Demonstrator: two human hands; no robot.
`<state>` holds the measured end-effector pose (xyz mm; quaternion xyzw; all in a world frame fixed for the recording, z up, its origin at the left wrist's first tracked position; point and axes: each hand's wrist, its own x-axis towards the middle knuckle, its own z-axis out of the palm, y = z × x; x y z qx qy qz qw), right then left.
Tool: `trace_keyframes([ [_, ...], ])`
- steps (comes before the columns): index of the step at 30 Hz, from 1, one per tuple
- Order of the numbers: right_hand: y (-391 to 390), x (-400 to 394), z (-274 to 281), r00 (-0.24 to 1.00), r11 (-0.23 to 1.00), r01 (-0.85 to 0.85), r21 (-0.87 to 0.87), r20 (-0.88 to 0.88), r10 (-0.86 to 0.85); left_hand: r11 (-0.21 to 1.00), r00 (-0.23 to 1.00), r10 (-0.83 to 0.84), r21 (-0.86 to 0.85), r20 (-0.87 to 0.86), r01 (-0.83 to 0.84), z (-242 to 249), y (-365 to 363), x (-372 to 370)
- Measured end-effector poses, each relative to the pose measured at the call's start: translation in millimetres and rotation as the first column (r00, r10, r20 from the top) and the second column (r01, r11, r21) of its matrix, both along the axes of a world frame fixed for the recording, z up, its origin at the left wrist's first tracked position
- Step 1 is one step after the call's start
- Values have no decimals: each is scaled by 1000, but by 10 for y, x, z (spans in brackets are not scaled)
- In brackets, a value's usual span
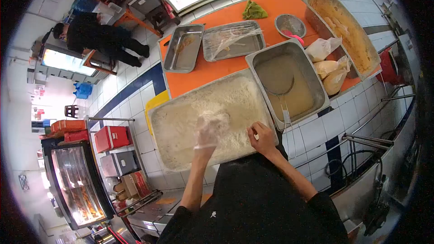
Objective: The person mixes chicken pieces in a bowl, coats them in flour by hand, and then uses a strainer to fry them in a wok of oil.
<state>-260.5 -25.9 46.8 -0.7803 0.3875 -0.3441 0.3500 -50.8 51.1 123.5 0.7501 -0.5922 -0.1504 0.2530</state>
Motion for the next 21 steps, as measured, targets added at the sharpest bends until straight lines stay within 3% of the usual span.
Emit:
trace_keyframes([
  [3,23,-26,19,1000,1000,-1,23,17,1,988,998,46,-143,-36,-51,171,4,-148],
  [7,-6,-36,19,999,999,9,-44,-38,-10,994,999,38,-105,-10,-39,223,15,30],
  [10,1,-41,35,1000,1000,0,-20,-5,0,992,984,113,-33,-142,-118,-414,33,485],
  [12,7,-46,55,1000,999,-10,-39,-13,9,999,945,29,32,325,-42,-1100,-40,872],
  [14,2,-18,71,1000,998,-10,-66,-18,9,950,978,208,244,-22,-196,-1545,-355,1041],
  [15,11,-19,79,1000,1000,-18,-14,1,18,951,978,208,239,-28,-196,-1898,-406,1041],
  [16,13,-35,86,1000,999,-26,38,17,25,977,955,117,139,273,-160,-2282,-479,990],
  [17,7,-54,83,1000,999,-28,31,5,28,994,832,53,54,553,-99,-2506,-543,858],
  [18,-7,-43,62,999,1000,-7,9,44,6,994,835,59,48,546,-101,-2368,-588,629],
  [19,3,-17,40,996,1000,23,-5,91,-23,976,967,53,192,247,-103,-1994,-571,379],
  [20,22,-15,22,995,999,33,4,91,-33,941,994,82,335,-75,-52,-1618,-529,207],
  [21,31,-42,2,998,999,41,23,55,-42,938,994,73,344,-78,-42,-1333,-497,133],
])
